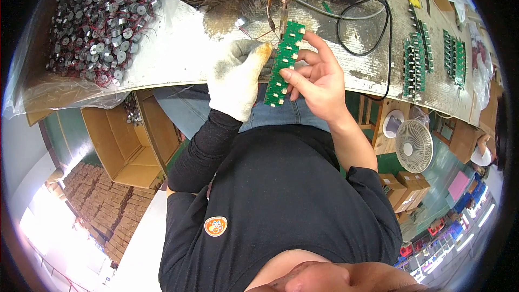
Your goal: The person picks up a circuit board and a wire, holds them against a soldering iron, and then places the board on the table before sorting components into a box.
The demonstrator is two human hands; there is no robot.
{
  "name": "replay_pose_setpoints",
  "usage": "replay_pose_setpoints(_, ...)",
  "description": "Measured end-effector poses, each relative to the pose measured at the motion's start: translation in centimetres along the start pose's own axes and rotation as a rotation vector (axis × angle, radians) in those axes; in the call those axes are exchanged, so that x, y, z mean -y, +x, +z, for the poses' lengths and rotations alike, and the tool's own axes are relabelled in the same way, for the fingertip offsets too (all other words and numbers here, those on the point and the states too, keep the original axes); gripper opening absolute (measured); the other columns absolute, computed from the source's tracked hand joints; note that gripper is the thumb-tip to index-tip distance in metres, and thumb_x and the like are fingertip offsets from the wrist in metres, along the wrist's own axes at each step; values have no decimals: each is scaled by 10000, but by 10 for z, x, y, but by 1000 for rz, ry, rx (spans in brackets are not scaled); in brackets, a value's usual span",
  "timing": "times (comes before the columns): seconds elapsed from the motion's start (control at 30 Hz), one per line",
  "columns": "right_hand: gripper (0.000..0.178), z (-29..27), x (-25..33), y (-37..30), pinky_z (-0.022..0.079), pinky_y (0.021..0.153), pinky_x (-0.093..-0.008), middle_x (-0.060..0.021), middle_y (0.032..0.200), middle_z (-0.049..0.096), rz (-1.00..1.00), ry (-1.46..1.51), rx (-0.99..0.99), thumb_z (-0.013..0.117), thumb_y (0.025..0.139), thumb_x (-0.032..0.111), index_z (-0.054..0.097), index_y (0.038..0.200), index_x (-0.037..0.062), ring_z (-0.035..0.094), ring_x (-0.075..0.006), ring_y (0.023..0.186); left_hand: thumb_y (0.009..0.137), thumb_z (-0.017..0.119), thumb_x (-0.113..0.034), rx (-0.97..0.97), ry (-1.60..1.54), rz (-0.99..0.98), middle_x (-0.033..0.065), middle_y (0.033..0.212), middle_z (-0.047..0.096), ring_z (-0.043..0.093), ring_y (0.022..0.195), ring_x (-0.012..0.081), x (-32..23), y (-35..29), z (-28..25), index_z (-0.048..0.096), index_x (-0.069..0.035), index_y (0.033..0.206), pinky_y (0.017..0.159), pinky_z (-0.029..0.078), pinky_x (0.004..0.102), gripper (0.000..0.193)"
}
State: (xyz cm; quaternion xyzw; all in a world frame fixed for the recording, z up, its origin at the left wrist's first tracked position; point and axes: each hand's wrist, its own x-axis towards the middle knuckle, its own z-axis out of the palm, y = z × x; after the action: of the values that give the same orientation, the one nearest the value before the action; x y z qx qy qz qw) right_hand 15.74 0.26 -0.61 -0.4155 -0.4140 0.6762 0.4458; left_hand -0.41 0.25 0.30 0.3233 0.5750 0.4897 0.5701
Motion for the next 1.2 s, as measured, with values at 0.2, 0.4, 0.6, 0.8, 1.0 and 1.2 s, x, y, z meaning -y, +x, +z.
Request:
replay_pose_setpoints(0.2, 681, -2, -4, -3, 481, 458, -211, -170, 1016, 607, 16, -5, -1, 629, 829, -76, 272, 1404, 11, 631, -135, 659, 900, 620, -134, -9, 42, -23, 58, 852, 666, 623, 745, 107, 3, -4, -1, 637, 13, 974, 658, 489, 235, 165)
replay_pose_setpoints(0.4, 685, -3, -6, -4, 471, 460, -208, -165, 1014, 597, 20, 6, 9, 642, 832, -52, 269, 1403, 15, 627, -132, 676, 901, 619, -137, 0, 7, -8, 69, 869, 672, 623, 757, 107, 2, -5, 1, 634, 13, 979, 667, 486, 235, 170)
replay_pose_setpoints(0.6, 687, -3, -4, -4, 472, 461, -209, -168, 1018, 599, 25, 6, 13, 641, 833, -52, 266, 1404, 16, 629, -134, 675, 901, 620, -135, -1, -26, -28, 82, 867, 673, 632, 760, 123, 4, -4, 0, 628, 19, 971, 655, 499, 243, 169)
replay_pose_setpoints(0.8, 685, -3, -5, -5, 476, 466, -208, -166, 1023, 604, 16, 1, 31, 639, 834, -52, 267, 1405, 15, 629, -129, 673, 891, 632, -129, 24, -3, -7, 69, 885, 657, 630, 755, 127, 4, -5, -2, 611, 14, 987, 667, 502, 249, 173)
replay_pose_setpoints(1.0, 688, -2, -4, -5, 480, 471, -209, -162, 1026, 605, 16, -12, 27, 639, 834, -53, 266, 1408, 16, 629, -125, 676, 886, 628, -114, 35, 23, 3, 65, 886, 650, 623, 766, 125, 0, -5, -1, 606, 10, 991, 677, 499, 246, 164)
replay_pose_setpoints(1.2, 693, -3, -6, -5, 479, 471, -209, -158, 1023, 605, 12, -4, 25, 641, 832, -53, 267, 1410, 23, 628, -124, 679, 888, 625, -123, 43, -1, -4, 55, 872, 649, 614, 749, 110, -3, -5, 1, 614, 14, 985, 669, 486, 236, 169)
